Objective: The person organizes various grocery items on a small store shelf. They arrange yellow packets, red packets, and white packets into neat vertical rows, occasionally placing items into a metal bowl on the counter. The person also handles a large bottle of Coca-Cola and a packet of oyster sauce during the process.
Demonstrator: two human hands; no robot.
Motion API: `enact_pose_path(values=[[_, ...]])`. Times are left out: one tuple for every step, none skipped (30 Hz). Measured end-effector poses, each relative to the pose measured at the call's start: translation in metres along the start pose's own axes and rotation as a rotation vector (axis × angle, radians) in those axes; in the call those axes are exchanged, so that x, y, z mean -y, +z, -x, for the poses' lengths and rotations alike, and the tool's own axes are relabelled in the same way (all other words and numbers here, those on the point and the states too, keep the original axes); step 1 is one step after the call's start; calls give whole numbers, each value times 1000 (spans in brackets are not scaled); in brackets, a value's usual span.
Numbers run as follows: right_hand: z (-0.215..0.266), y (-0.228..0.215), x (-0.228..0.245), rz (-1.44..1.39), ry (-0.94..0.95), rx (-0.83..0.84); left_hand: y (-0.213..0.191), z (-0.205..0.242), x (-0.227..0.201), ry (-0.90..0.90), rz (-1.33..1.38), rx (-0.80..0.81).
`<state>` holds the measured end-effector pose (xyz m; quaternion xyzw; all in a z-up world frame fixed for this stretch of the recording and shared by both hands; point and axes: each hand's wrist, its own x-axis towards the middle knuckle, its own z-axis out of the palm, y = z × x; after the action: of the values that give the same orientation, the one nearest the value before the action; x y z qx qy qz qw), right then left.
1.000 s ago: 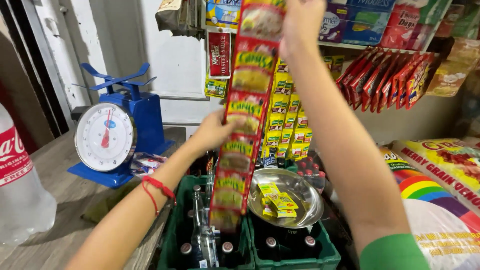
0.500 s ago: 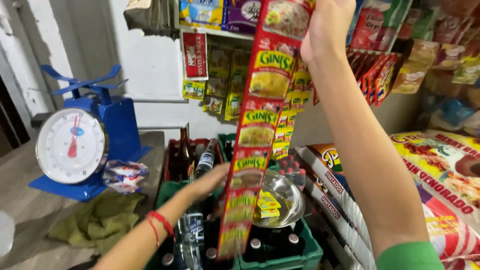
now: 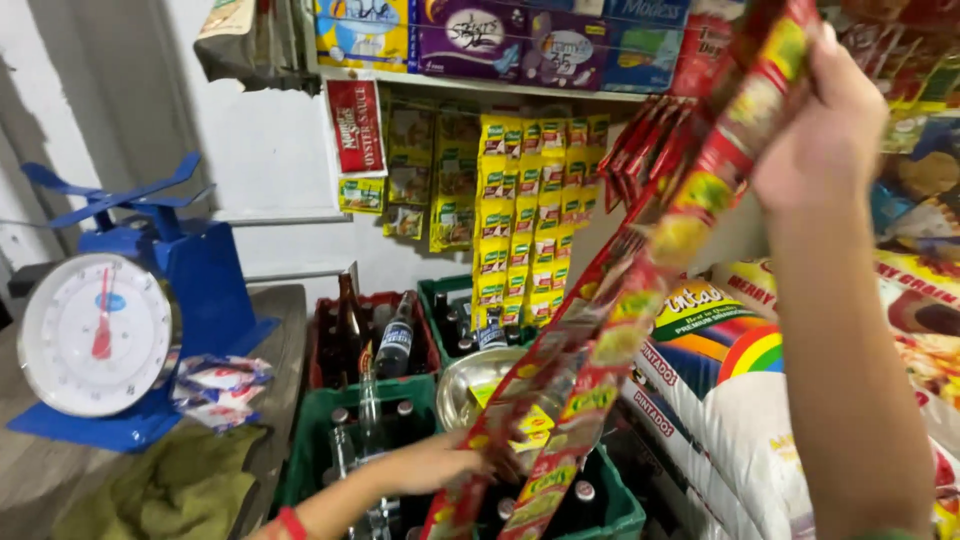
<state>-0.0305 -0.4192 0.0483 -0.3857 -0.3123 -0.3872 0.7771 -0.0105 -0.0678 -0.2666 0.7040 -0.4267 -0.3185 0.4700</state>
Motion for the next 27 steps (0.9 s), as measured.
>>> enact_pose_path(values=[[10, -6, 12, 20, 55, 11, -9, 2, -3, -53, -230, -99], [19, -11, 25, 39, 109, 23, -18, 4, -7, -103, -460, -201], [36, -10, 39, 41, 99, 25, -23, 8, -25, -96, -466, -199], [53, -10, 53, 149, 134, -61, -29, 12, -43, -137, -686, -211], [71, -9, 66, 256, 168, -149, -35, 15, -61, -178, -905, -224], [63, -54, 82, 262, 158, -148, -49, 10, -54, -167, -909, -223], [54, -99, 100, 61, 385, 116, -63, 4, -46, -181, -1031, -297], [49, -145, 120, -137, 606, 371, -76, -4, -39, -190, -1154, -365], [72, -178, 122, -125, 596, 364, -88, -6, -30, -175, -1158, -356], [101, -212, 132, -128, 384, 238, -97, -13, -21, -150, -1177, -425], [130, -246, 142, -128, 169, 116, -107, -22, -12, -124, -1194, -494], [149, -205, 153, -100, 147, 103, -116, -27, 3, -90, -1196, -473], [180, -162, 147, 725, -184, 101, -124, -32, 18, -19, -1302, -585], [224, -120, 129, 1529, -525, 65, -134, -36, 29, 54, -1407, -714], [239, -130, 129, 1550, -545, 50, -139, -36, 24, 89, -1410, -709], [255, -140, 128, 1190, -471, 165, -142, -37, 23, 57, -1452, -818], [272, -150, 127, 828, -391, 268, -145, -38, 22, 26, -1488, -929], [285, -158, 127, 855, -397, 257, -140, -37, 4, 54, -1480, -914], [297, -167, 127, 295, -250, 392, -136, -36, -14, -223, -1444, -862], [310, -176, 125, -277, -89, 500, -133, -31, -32, -501, -1393, -813], [318, -156, 125, -257, -98, 495, -134, -35, -47, -479, -1395, -802], [325, -135, 124, -110, -156, 286, -134, -34, -61, -487, -1204, -797], [332, -114, 122, 35, -218, 79, -134, -32, -73, -493, -1012, -790], [329, -129, 125, 29, -210, 81, -136, -38, -70, -504, -1008, -794], [325, -143, 128, -6, -198, 184, -139, -43, -67, -312, -851, -887], [320, -156, 128, -53, -179, 287, -141, -42, -63, -133, -686, -982], [327, -156, 124, -72, -161, 290, -136, -43, -65, -156, -684, -996]])
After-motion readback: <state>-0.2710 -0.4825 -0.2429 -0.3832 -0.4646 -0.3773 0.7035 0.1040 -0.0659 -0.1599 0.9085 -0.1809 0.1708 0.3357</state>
